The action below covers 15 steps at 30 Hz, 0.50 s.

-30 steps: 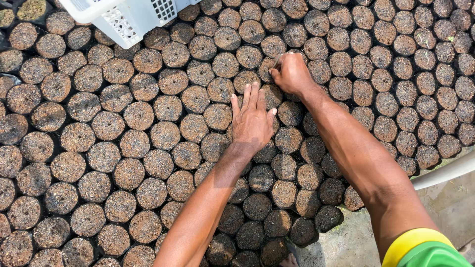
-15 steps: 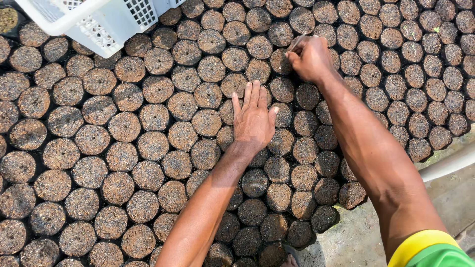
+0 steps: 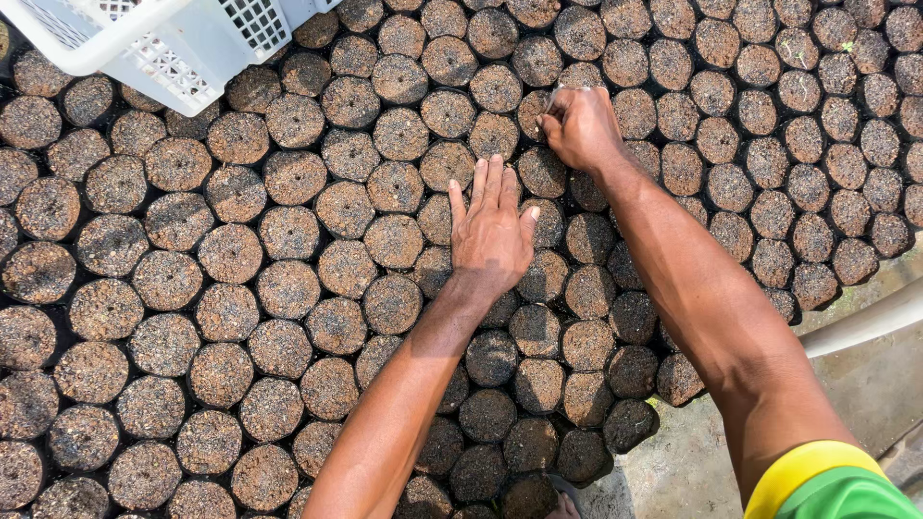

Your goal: The person uses a small stick to poke holes in the center of numerous round soil pellets arranged in rows. The person then places seeds into the holes. The person works systematically across the rows of pellets.

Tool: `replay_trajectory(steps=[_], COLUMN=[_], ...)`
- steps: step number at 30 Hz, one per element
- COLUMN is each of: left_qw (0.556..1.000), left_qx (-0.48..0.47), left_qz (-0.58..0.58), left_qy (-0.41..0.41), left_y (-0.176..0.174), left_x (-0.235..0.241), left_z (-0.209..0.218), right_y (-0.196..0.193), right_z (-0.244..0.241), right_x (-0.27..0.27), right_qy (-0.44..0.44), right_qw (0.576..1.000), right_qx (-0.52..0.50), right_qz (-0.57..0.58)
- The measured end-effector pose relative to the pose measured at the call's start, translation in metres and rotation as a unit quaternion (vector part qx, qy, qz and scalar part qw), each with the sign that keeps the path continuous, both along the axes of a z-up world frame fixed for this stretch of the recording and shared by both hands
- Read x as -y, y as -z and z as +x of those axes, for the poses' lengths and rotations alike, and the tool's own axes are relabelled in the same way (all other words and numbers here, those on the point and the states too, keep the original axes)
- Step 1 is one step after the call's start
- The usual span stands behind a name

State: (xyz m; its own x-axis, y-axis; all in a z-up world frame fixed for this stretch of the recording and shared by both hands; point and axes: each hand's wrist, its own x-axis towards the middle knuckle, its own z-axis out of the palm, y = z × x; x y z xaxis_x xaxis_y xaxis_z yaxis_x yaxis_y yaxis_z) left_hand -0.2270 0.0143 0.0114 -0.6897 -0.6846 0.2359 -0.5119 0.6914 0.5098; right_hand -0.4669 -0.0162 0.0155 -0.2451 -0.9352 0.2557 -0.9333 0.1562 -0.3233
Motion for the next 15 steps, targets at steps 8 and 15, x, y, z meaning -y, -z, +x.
replay_trajectory(steps=[8, 15], left_qw=[1.000, 1.000], left_qx=[0.005, 0.002], left_qz=[-0.004, -0.003], left_qy=[0.002, 0.012], left_y=[0.000, -0.002], left_x=[-0.001, -0.005], left_z=[-0.004, -0.024], right_y=[-0.018, -0.035], right_z=[-0.005, -0.053], right_x=[-0.002, -0.021], right_qy=[0.067, 0.085], right_qw=[0.988, 0.989], right_qx=[0.134, 0.064], right_qz=[0.047, -0.102])
